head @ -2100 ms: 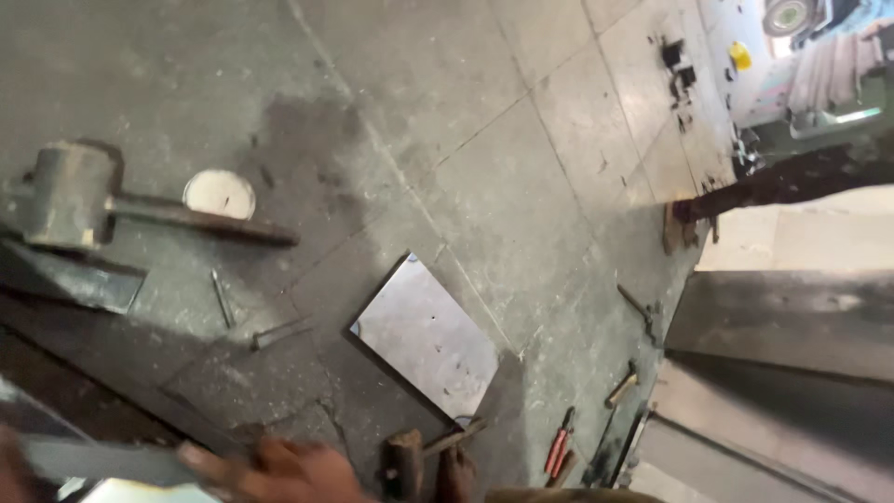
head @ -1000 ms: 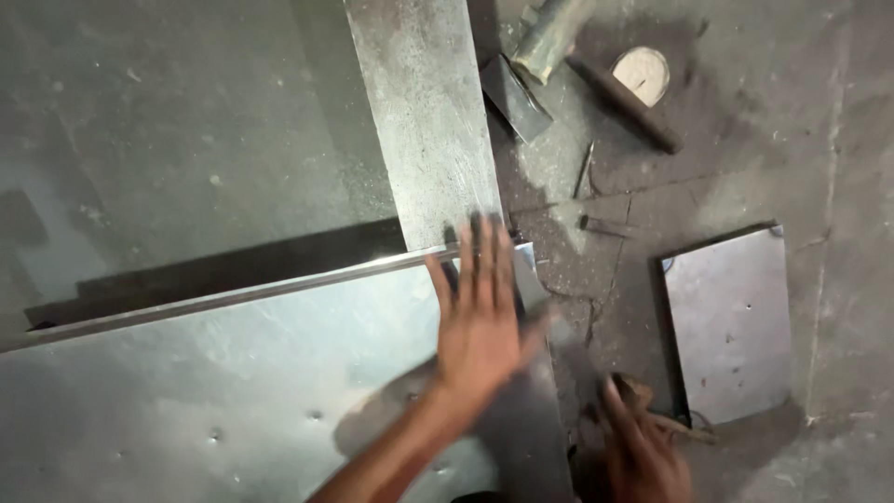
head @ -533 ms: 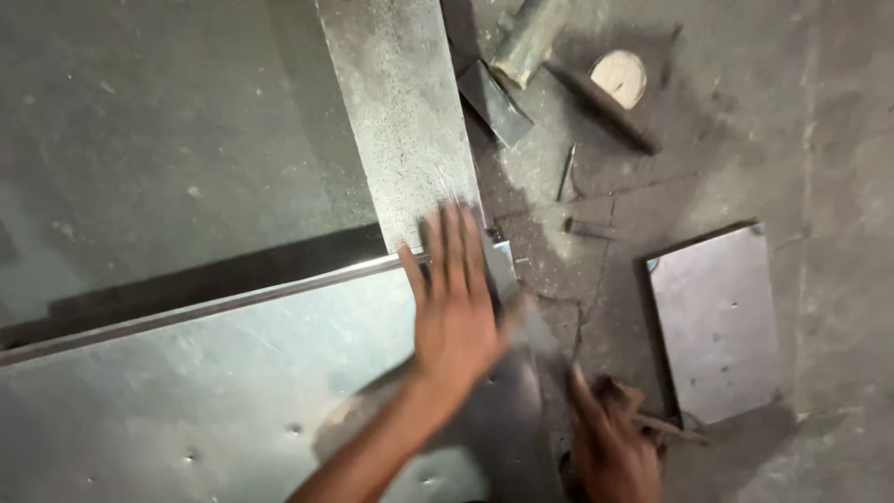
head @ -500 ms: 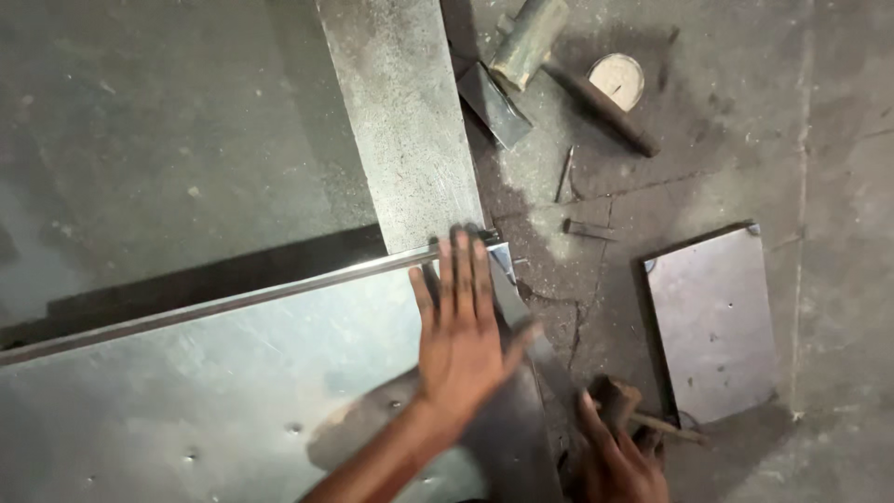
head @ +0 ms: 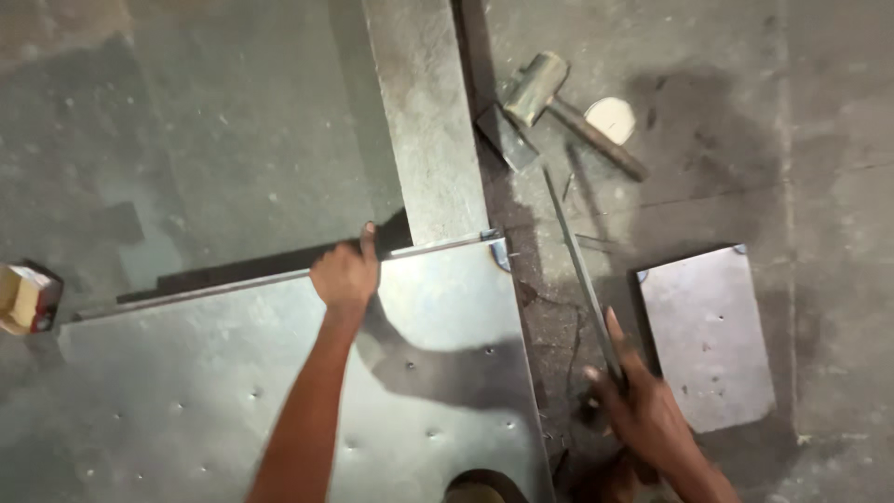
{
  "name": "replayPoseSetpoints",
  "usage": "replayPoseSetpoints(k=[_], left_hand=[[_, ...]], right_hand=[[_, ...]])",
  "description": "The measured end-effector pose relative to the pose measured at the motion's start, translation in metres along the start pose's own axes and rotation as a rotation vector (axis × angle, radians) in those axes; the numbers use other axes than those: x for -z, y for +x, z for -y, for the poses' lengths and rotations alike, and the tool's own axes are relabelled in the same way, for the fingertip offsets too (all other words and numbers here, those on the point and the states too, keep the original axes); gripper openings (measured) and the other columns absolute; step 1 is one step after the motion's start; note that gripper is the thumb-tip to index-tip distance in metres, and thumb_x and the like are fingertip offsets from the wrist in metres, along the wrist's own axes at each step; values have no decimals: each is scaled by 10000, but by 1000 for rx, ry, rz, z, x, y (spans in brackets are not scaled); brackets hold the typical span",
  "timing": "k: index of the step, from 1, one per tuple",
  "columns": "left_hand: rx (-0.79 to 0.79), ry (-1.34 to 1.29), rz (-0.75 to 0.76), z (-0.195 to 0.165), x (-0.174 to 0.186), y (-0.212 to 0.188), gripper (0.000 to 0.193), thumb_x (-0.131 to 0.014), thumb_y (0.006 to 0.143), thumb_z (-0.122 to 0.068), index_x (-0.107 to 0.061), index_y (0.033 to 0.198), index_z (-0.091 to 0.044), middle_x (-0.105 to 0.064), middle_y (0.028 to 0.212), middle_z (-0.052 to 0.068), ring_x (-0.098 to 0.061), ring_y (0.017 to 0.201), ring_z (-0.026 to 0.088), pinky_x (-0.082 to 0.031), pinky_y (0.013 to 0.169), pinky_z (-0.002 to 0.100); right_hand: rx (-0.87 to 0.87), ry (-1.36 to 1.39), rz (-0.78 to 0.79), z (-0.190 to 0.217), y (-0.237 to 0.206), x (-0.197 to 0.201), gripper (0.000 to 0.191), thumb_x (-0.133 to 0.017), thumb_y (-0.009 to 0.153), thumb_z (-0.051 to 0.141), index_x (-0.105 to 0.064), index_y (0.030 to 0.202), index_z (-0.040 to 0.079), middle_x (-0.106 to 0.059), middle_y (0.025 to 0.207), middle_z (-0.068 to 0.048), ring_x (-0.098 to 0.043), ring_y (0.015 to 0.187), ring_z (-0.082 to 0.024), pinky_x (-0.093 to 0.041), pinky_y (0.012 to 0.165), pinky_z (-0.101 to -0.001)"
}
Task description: The person files the edges of a metal sheet and uses a mallet to flatten the corners of a metal assembly while sitting on the floor.
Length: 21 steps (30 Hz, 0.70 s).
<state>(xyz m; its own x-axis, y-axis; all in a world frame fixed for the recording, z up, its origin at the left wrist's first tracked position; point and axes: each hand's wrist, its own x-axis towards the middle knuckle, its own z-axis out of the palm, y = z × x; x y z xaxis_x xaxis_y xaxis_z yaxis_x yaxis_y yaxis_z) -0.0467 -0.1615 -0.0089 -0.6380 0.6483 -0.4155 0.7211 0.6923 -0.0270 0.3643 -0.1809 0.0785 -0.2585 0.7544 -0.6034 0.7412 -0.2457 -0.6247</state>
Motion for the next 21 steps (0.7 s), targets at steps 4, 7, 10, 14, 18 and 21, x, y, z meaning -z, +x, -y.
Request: replayPoseSetpoints(k=[4,7,10,14,18,21], left_hand=[[4,-61,-47,-11,-16,-11,758,-386,1022,-654,-790,801,-53,-720,795,268,-711,770,439,-548,722,507],[-29,-185,-119,-19,-24,-9,658,-430,997,-608,-775,852,-67,-732,755,234,-692,719,443,-533,721,517],[-99,-219,-285,-14,-29,-12,593,-473,1012,-551,-744,846,-50,-726,751,216,-683,692,424,-532,738,509],[-131,-226,-349,-9,-26,-18,548,-495,1001,-502,-750,868,-36,-717,737,213,-665,642,428,-524,695,497],[-150,-195,-333,-11,-31,-16,522,-516,1027,-467,-710,778,-51,-691,683,188,-654,613,390,-530,710,486],[-168,-211,-347,-9,-36,-13,512,-520,1026,-434,-666,710,-59,-680,671,156,-644,601,367,-520,692,493]], right_hand=[[-493,327,253,3,-38,33,897,-683,917,155,-316,1728,266,-676,719,-167,-590,515,-303,-514,513,-519],[-593,234,373,9,-20,21,749,-701,972,199,-367,1642,187,-607,716,-219,-538,544,-295,-470,571,-489],[531,199,124,34,39,-8,778,-721,866,-20,-364,1557,-49,-694,1023,-223,-642,842,-257,-548,676,-417],[-467,372,284,96,75,-15,828,-585,860,46,-332,1630,216,-592,697,-144,-565,566,-277,-523,543,-436],[-220,179,288,129,3,21,850,-592,774,-12,-362,1577,145,-734,969,-93,-646,858,-175,-548,788,-346],[82,303,248,126,-9,21,808,-611,800,-79,-389,1570,18,-566,1195,-300,-495,1115,-330,-432,908,-514]])
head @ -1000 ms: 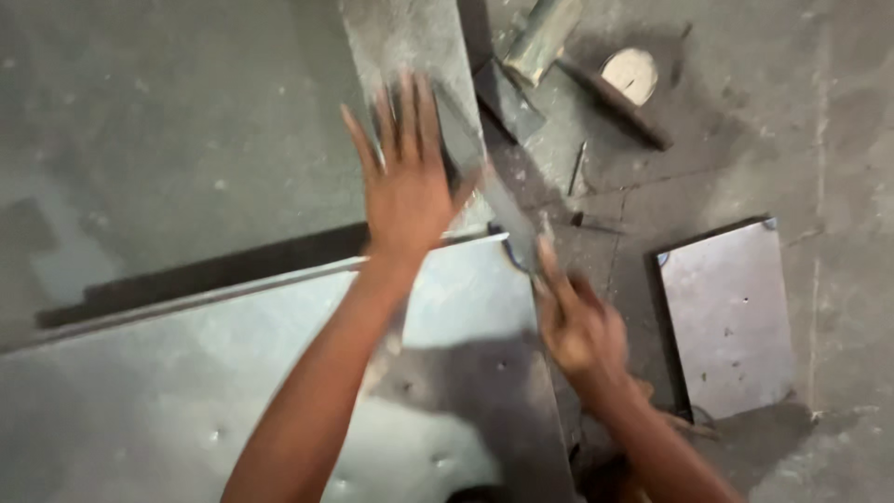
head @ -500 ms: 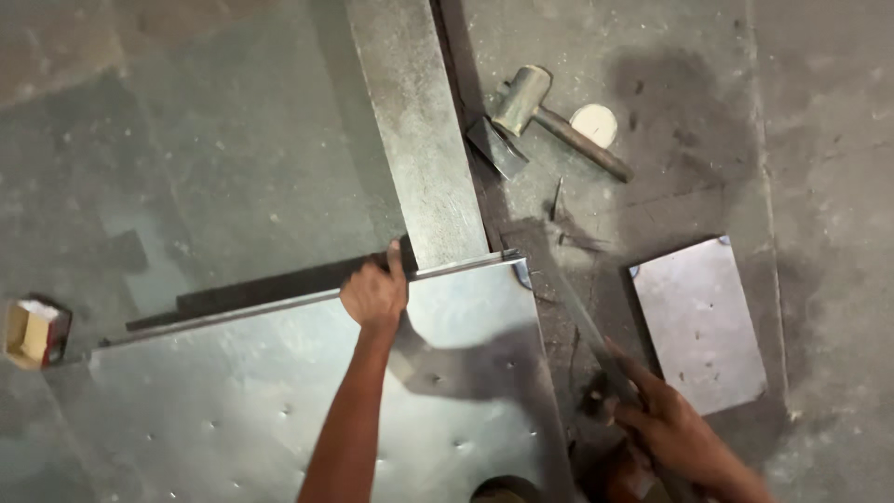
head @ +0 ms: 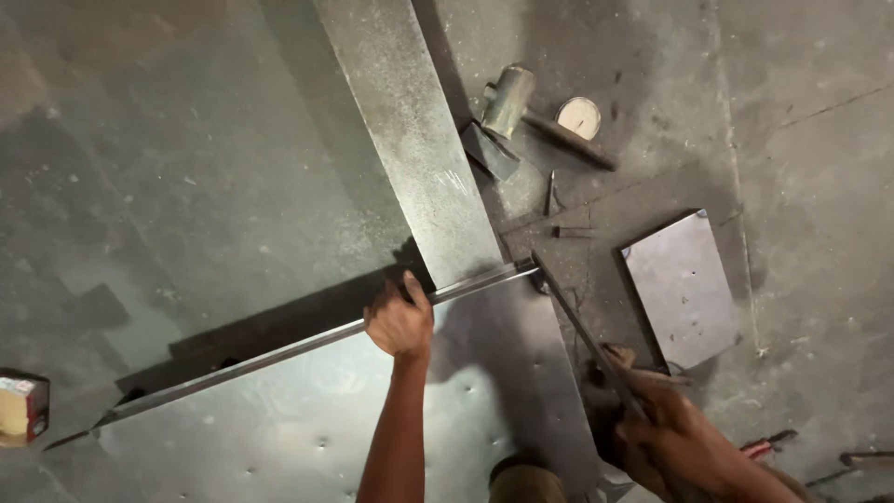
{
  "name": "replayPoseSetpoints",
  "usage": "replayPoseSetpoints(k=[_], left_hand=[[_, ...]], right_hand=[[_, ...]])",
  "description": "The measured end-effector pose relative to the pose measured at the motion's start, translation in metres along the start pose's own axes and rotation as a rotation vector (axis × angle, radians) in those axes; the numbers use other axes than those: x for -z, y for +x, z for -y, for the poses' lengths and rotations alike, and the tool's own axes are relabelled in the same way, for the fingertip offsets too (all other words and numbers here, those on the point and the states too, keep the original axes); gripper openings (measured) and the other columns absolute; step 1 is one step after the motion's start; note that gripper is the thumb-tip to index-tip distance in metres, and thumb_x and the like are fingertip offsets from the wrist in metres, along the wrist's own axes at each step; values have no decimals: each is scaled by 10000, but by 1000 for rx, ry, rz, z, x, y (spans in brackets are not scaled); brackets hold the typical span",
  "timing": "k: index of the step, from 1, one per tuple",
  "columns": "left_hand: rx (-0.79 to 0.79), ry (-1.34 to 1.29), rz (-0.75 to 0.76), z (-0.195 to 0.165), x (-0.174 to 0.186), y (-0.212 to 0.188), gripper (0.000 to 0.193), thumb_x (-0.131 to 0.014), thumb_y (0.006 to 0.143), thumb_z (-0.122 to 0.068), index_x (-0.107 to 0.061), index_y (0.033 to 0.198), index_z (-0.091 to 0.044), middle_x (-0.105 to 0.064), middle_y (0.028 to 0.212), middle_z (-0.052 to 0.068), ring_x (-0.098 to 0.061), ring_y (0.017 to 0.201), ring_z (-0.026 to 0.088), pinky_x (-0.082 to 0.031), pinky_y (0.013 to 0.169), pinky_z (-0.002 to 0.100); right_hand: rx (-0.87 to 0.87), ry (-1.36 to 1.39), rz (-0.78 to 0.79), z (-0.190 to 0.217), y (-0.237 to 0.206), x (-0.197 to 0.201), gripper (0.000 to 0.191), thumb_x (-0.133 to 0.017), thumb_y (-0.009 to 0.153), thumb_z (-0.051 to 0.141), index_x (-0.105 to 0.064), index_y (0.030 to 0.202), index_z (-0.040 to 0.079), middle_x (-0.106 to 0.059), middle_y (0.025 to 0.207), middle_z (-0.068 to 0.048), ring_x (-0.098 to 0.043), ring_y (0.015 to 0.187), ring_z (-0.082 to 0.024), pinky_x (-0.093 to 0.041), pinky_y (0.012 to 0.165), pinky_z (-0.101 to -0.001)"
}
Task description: The person files the edges of a metal sheet and uses a mallet to flatten the corners of a metal assembly while sitting on the floor.
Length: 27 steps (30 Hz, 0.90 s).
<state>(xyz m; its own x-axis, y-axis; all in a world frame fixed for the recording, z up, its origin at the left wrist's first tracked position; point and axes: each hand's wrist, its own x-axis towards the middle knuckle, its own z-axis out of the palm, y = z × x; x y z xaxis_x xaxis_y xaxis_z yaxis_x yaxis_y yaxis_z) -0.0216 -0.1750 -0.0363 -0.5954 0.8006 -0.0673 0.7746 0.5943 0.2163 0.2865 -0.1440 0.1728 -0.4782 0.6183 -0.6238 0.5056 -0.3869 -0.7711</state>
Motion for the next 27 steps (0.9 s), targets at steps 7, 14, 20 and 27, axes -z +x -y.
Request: replayPoseSetpoints(k=[7,14,20,27], left_hand=[[-32,-5,-55,3,1,-1,432,-531,1025,-388,-663,776,-60,-676,701,141,-645,619,330,-530,702,478],[-26,-2,-6,0,0,-2,408,-557,1000,-345,-621,709,-65,-676,689,134,-644,622,343,-511,648,479],[-100,33,-99,2,1,-3,386,-531,1033,-347,-641,796,-63,-673,750,125,-627,643,324,-531,733,469],[-49,-10,-34,1,-2,-4,426,-525,1020,-330,-630,714,-54,-658,673,134,-615,599,347,-488,627,471]], right_hand=[[-589,34,-105,3,102,-13,785,-577,843,11,-341,1572,182,-613,614,-63,-573,508,-178,-497,480,-353],[-807,173,-312,-1,49,-41,714,-452,966,-18,-520,1634,227,-616,894,-253,-525,714,-253,-477,599,-419],[-641,-46,-167,-26,94,-46,873,-513,811,-45,-318,1627,194,-732,967,-238,-682,695,-310,-566,666,-419],[-327,-46,-269,-2,31,-76,848,-576,689,-57,-364,1507,3,-511,1498,-282,-422,1473,-316,-331,1173,-370]])
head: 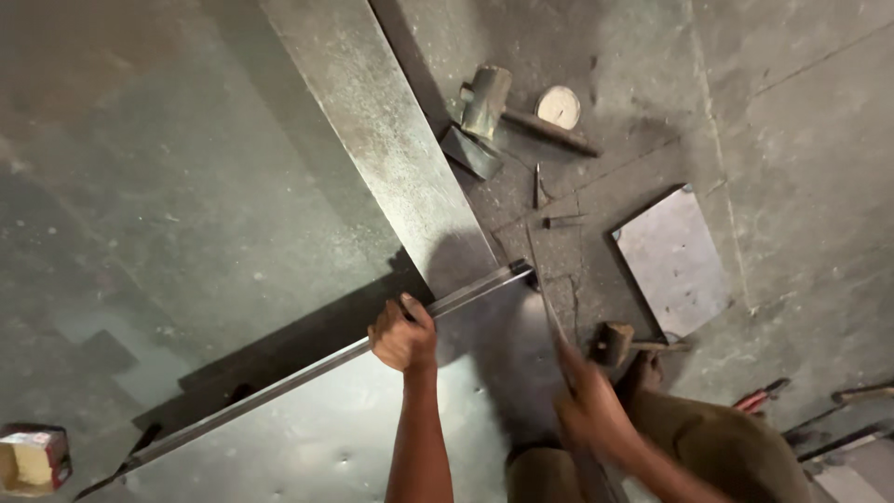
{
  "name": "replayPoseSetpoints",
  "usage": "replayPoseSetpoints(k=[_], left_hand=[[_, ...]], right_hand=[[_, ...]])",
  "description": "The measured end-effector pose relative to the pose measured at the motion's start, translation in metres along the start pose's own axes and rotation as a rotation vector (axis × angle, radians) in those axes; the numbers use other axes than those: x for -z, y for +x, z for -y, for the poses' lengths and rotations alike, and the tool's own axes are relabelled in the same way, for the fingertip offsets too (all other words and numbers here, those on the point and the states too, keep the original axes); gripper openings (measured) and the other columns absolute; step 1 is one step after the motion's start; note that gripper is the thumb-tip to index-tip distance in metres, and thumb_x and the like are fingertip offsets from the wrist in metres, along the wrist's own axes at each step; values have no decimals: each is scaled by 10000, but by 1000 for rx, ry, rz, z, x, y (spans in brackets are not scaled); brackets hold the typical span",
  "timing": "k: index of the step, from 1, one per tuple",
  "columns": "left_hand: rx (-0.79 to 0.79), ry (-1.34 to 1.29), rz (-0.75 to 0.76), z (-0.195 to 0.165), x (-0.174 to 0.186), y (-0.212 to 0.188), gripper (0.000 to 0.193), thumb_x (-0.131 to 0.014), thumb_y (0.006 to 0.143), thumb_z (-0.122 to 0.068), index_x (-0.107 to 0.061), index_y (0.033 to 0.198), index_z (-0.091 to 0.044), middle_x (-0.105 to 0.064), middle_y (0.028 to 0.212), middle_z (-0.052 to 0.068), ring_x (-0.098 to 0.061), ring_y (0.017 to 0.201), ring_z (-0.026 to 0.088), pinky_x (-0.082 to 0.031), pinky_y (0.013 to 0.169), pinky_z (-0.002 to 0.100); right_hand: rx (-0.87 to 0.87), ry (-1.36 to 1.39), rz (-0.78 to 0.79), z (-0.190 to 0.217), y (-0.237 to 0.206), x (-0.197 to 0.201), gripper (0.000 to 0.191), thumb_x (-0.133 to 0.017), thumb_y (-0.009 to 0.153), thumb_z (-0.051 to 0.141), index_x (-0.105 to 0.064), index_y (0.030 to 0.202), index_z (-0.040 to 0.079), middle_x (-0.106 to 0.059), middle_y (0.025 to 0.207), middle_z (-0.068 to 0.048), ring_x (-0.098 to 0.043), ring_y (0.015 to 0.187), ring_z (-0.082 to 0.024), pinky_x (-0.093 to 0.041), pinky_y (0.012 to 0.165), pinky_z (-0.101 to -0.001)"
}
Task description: The person files the edges of a metal sheet and uses a mallet to flatten the corners of a metal assembly while sitting on the floor.
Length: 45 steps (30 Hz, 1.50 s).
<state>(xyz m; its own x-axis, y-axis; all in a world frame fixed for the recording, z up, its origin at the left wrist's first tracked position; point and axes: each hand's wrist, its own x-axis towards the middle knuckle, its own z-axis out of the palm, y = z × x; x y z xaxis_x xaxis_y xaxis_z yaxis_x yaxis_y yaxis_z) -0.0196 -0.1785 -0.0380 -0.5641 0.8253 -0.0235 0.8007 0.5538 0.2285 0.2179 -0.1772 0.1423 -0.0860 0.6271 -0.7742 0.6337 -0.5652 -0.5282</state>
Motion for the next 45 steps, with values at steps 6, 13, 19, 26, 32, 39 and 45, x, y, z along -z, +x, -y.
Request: replayPoseSetpoints(k=[6,13,19,26,32,39,45], left_hand=[[-5,26,12,4,-1,-4,431,-536,1028,-349,-630,732,-49,-651,678,148,-602,590,357,-505,656,471],[-42,-8,-73,7,-7,-8,422,-528,1034,-337,-642,779,-22,-651,707,167,-605,617,376,-501,664,483],[-10,-5,-25,10,-7,-10,440,-541,1036,-340,-632,742,-26,-645,682,167,-599,595,372,-498,639,474],[-48,-18,-79,3,-1,-6,396,-548,1025,-288,-588,709,-52,-641,677,145,-594,598,368,-487,641,472],[-57,-13,-82,3,2,-6,371,-547,1027,-277,-634,765,-30,-657,700,152,-598,594,359,-488,641,458],[14,-21,-8,2,-2,-4,398,-547,1009,-298,-633,713,-47,-647,639,143,-598,559,351,-502,640,473],[-41,21,-53,5,0,-3,378,-546,1017,-313,-648,762,-53,-651,664,141,-594,562,344,-499,618,456]], right_hand=[[-241,-69,-125,-18,67,-32,871,-508,839,-35,-285,1651,185,-722,894,-303,-663,689,-432,-530,641,-495],[-217,-63,-126,6,-3,-54,1033,-539,767,-33,-108,1668,228,-712,907,-322,-686,697,-416,-550,689,-502],[-377,7,-47,-49,88,-4,909,-571,877,43,-243,1642,409,-708,814,-298,-640,662,-342,-564,674,-491],[-358,164,312,-35,-2,102,929,-666,777,59,-374,1633,267,-708,1202,19,-587,783,-173,-531,682,-367],[-396,112,284,0,111,52,820,-595,826,69,-370,1583,290,-531,601,-70,-518,518,-229,-474,535,-445],[-521,194,441,0,-29,97,913,-585,828,1,-310,1645,300,-652,729,-245,-582,566,-349,-489,563,-495],[-33,22,125,-17,108,32,899,-606,800,7,-305,1624,202,-643,732,-70,-596,638,-225,-538,634,-417]])
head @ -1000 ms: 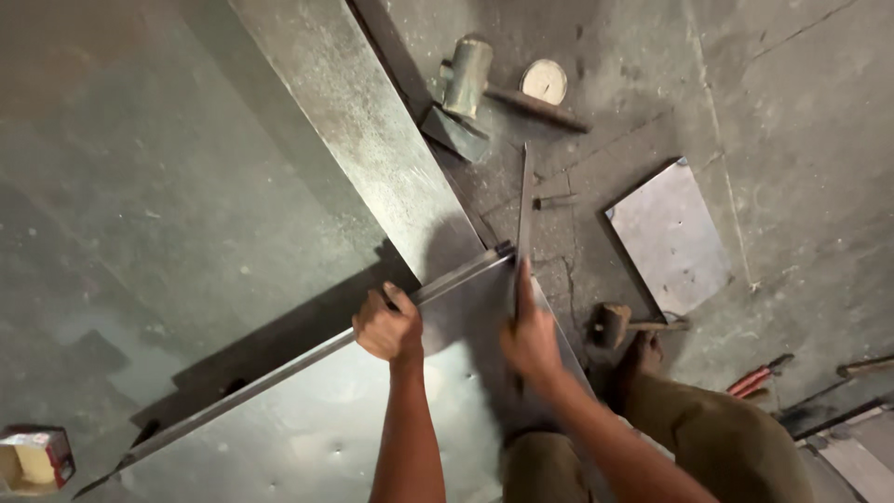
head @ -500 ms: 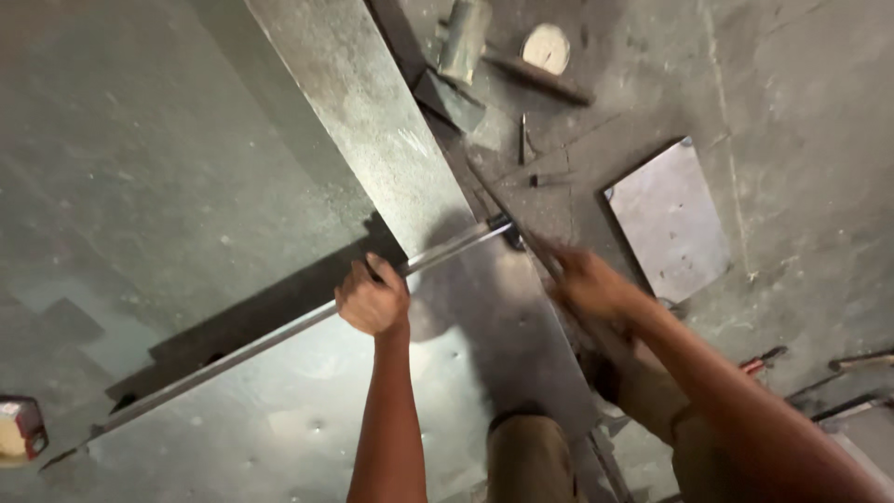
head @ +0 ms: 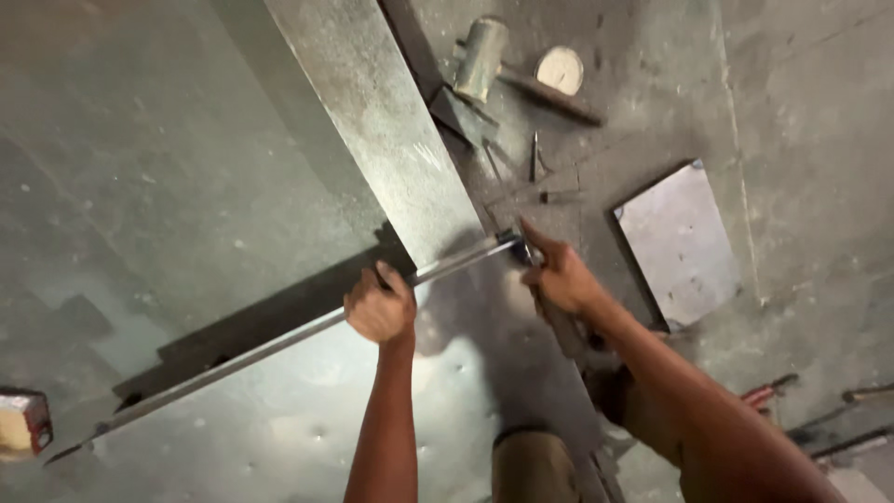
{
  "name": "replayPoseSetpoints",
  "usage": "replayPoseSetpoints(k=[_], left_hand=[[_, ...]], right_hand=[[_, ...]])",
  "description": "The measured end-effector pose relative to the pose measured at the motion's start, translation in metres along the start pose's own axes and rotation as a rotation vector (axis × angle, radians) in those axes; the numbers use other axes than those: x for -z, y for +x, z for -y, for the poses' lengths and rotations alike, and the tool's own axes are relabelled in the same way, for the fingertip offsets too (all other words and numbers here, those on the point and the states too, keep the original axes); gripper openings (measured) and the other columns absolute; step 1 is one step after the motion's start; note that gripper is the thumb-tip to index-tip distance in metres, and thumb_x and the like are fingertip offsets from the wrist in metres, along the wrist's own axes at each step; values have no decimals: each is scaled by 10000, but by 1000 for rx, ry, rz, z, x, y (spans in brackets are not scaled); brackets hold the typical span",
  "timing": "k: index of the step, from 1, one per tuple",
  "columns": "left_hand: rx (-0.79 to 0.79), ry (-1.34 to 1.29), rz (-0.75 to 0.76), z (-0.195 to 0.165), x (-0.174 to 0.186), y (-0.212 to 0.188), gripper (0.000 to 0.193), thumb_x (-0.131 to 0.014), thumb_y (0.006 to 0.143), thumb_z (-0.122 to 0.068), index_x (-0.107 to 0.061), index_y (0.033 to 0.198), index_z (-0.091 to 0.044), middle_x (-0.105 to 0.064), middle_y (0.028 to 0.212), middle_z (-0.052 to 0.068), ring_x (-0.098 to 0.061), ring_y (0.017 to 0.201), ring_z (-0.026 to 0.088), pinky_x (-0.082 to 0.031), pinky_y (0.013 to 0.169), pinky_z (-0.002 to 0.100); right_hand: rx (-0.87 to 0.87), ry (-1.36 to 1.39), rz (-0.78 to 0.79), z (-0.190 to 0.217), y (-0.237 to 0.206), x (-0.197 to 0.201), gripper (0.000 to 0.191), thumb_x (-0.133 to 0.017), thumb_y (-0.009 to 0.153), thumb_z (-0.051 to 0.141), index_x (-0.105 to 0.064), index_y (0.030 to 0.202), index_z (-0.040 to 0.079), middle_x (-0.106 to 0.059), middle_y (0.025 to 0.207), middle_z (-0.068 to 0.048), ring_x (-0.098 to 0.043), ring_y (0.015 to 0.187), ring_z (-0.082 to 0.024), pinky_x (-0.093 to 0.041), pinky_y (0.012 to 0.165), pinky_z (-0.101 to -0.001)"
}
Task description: The person files the edges of a metal sheet and uses a mallet to flatten the corners of a metal assembly while sitting on the floor.
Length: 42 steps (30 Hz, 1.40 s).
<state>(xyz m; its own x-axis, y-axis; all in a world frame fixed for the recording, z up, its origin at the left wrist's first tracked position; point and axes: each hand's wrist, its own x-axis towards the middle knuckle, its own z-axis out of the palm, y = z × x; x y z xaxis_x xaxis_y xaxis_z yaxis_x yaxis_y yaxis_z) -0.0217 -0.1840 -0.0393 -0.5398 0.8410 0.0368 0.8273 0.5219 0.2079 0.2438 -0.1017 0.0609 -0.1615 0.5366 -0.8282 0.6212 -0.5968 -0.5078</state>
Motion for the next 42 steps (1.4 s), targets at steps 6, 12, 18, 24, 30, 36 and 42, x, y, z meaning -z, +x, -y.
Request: replayPoseSetpoints(k=[6,12,18,24,30,36,42], left_hand=[[22,-48,16,-4,4,4,388,-552,1007,-294,-609,704,-57,-640,637,144,-590,548,350,-495,621,467],[34,-62,-8,2,5,3,389,-574,1006,-296,-603,704,-54,-639,645,147,-602,571,353,-486,625,461],[65,-116,-28,-1,3,4,359,-613,972,-310,-630,713,-63,-641,624,131,-615,564,321,-493,640,447],[-145,-364,-172,50,26,-6,371,-551,1054,-350,-668,1163,-15,-680,1115,208,-611,1072,387,-414,1052,556],[259,-71,-326,169,54,-31,548,-453,1149,-433,-561,1429,25,-485,1552,244,-387,1496,440,-220,1251,638],[369,-60,-254,183,47,-34,470,-460,1139,-414,-650,1290,-12,-538,1499,210,-370,1484,450,-214,1248,654],[396,-89,-275,177,60,-24,429,-486,1119,-384,-680,1229,-18,-562,1468,179,-382,1476,446,-221,1238,657]], right_hand=[[379,-67,-17,-1,-120,-14,998,-573,707,-153,-267,1643,12,-519,1527,-373,-456,1404,-456,-378,1077,-505],[-48,22,-268,15,-43,-64,870,-571,785,-27,-281,1595,100,-568,1419,-237,-754,846,-348,-622,713,-443],[-46,-178,-174,11,16,13,882,-655,836,62,-378,1615,370,-740,781,-162,-677,598,-201,-594,591,-397],[-465,-955,224,159,-83,83,767,-659,996,238,-249,1604,463,-685,823,-148,-620,591,-229,-589,636,-417],[-619,-1133,367,203,-96,49,843,-615,966,141,-261,1676,426,-618,774,-130,-653,598,-226,-609,637,-377],[-507,-1076,367,181,-36,22,826,-724,774,27,-467,1537,209,-745,928,-144,-717,651,-264,-609,646,-426],[-512,-784,238,151,33,-31,417,-680,813,-7,-705,1205,-145,-703,797,-190,-676,591,-258,-559,526,-402]])
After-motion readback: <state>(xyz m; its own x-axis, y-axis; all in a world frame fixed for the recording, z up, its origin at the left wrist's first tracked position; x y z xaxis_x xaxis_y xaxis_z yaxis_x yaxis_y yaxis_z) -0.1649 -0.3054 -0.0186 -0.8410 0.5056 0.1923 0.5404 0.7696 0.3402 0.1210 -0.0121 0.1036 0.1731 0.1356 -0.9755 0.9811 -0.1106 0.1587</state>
